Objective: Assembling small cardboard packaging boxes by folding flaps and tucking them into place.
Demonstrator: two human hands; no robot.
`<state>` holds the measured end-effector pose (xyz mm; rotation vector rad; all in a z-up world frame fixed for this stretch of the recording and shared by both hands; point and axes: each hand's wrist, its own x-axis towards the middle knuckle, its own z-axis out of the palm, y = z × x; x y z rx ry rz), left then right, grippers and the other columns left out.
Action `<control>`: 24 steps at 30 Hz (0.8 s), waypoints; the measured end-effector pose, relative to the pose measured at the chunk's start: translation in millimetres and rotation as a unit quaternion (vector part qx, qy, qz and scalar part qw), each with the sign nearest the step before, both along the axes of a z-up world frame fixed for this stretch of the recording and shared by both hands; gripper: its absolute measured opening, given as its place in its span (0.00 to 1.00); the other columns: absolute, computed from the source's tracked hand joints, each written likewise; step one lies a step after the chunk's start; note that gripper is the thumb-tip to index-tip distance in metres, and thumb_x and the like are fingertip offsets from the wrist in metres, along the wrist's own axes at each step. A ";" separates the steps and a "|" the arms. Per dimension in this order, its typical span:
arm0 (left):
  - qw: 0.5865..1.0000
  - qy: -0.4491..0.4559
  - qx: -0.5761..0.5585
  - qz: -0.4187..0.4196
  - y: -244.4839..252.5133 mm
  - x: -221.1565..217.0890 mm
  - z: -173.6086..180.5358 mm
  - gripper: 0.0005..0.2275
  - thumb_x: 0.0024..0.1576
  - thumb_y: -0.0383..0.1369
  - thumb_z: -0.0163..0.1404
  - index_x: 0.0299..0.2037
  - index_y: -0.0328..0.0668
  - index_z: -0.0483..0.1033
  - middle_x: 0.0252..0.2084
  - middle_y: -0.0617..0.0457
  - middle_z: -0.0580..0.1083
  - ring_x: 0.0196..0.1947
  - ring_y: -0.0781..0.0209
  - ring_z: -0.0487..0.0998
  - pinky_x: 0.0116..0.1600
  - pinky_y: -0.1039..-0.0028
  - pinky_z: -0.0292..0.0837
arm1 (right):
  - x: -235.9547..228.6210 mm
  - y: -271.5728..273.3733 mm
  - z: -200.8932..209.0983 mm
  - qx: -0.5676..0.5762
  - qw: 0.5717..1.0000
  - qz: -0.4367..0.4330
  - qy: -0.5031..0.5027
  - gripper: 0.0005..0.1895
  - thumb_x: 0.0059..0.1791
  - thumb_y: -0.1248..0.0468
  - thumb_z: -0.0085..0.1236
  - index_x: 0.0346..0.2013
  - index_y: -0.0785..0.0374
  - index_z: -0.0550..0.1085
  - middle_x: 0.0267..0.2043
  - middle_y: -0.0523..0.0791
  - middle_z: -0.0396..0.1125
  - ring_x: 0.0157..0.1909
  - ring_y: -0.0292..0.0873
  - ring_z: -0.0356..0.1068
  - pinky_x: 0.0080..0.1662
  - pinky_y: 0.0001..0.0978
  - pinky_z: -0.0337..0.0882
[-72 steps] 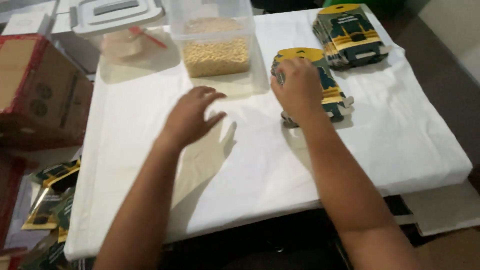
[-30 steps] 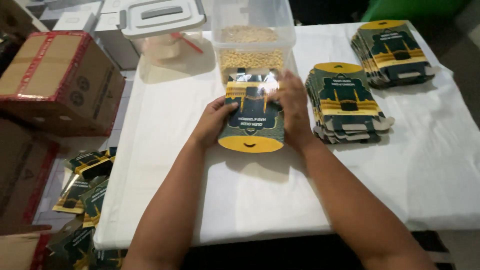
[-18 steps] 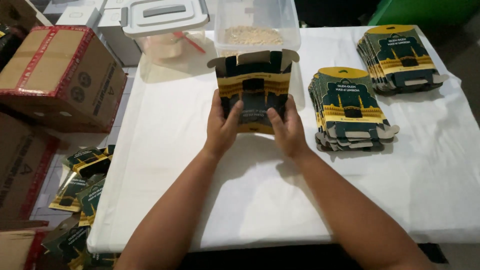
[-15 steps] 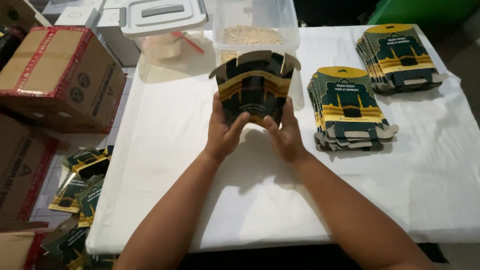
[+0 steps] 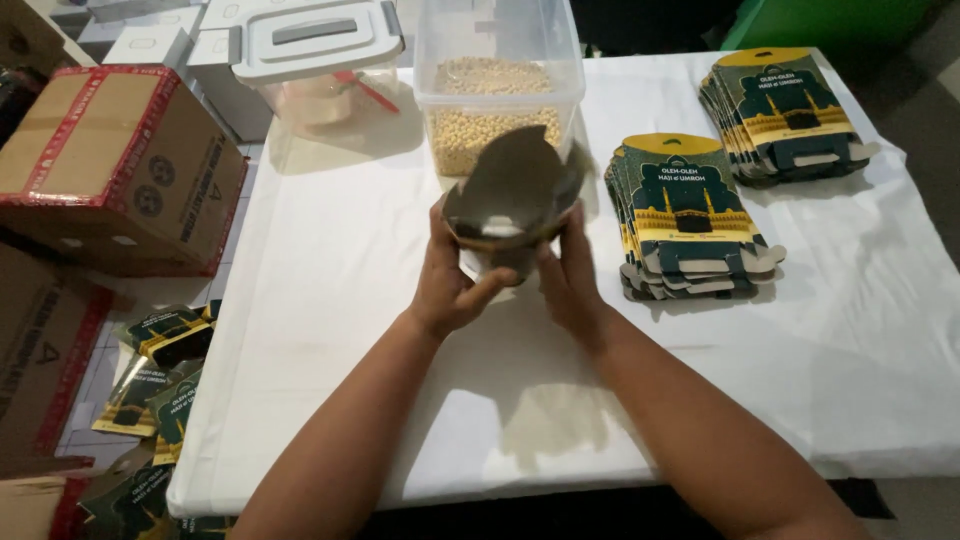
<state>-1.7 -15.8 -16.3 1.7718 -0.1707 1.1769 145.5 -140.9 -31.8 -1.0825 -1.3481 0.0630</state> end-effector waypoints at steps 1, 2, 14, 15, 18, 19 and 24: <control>1.000 -0.001 0.000 0.000 -5.6 0.7 5.1 0.41 0.53 0.43 0.66 0.70 0.35 0.53 0.62 0.39 0.67 0.65 0.51 0.68 0.71 0.56 0.60 | -12.7 11.7 -11.1 0.000 1.000 0.000 -0.001 0.29 0.60 0.63 0.42 0.71 0.76 0.49 0.66 0.65 0.56 0.71 0.61 0.55 0.71 0.62 0.51; 0.999 0.014 0.017 -0.026 -11.2 1.4 10.3 0.48 0.53 0.48 0.64 0.74 0.35 0.43 0.70 0.36 0.56 0.72 0.46 0.55 0.75 0.52 0.48 | -25.2 23.4 -22.1 0.026 0.996 0.075 0.051 0.39 0.55 0.59 0.53 0.73 0.77 0.48 0.70 0.65 0.52 0.73 0.61 0.50 0.73 0.64 0.44; 0.993 0.018 -0.092 0.071 5.0 5.2 0.9 0.52 0.39 0.32 0.75 0.72 0.45 0.51 0.57 0.48 0.74 0.59 0.55 0.76 0.68 0.63 0.67 | -6.4 5.8 13.7 -0.014 0.998 -0.048 -0.035 0.38 0.58 0.52 0.46 0.76 0.65 0.45 0.76 0.59 0.45 0.74 0.61 0.52 0.72 0.58 0.55; 0.992 0.014 -0.083 0.091 1.6 4.2 9.8 0.49 0.42 0.31 0.74 0.72 0.45 0.51 0.57 0.48 0.74 0.59 0.54 0.77 0.67 0.62 0.69 | -5.9 4.3 19.7 0.053 0.988 -0.127 -0.073 0.45 0.57 0.53 0.53 0.79 0.61 0.38 0.79 0.57 0.40 0.74 0.60 0.53 0.71 0.56 0.58; 0.993 0.048 -0.032 0.107 -5.6 0.1 18.1 0.52 0.42 0.33 0.74 0.73 0.44 0.48 0.59 0.41 0.75 0.60 0.44 0.77 0.67 0.56 0.70 | -6.1 -4.9 42.2 0.118 0.958 -0.188 -0.180 0.46 0.58 0.53 0.51 0.80 0.52 0.35 0.83 0.54 0.32 0.79 0.61 0.51 0.70 0.52 0.67; 0.992 0.048 -0.033 0.108 -6.4 2.9 15.0 0.52 0.42 0.33 0.74 0.73 0.44 0.48 0.59 0.41 0.75 0.60 0.44 0.77 0.67 0.56 0.70 | -6.7 -7.8 45.1 0.117 0.959 -0.187 -0.179 0.46 0.58 0.53 0.51 0.80 0.52 0.35 0.83 0.54 0.32 0.79 0.61 0.51 0.70 0.52 0.67; 0.973 -0.040 0.137 0.181 -7.8 -0.1 33.4 0.49 0.45 0.54 0.71 0.72 0.43 0.56 0.74 0.38 0.58 0.75 0.35 0.58 0.71 0.54 0.67 | -6.1 -12.0 49.6 0.086 0.951 -0.198 -0.222 0.18 0.60 0.59 0.51 0.65 0.54 0.67 0.81 0.56 0.31 0.79 0.64 0.52 0.72 0.57 0.66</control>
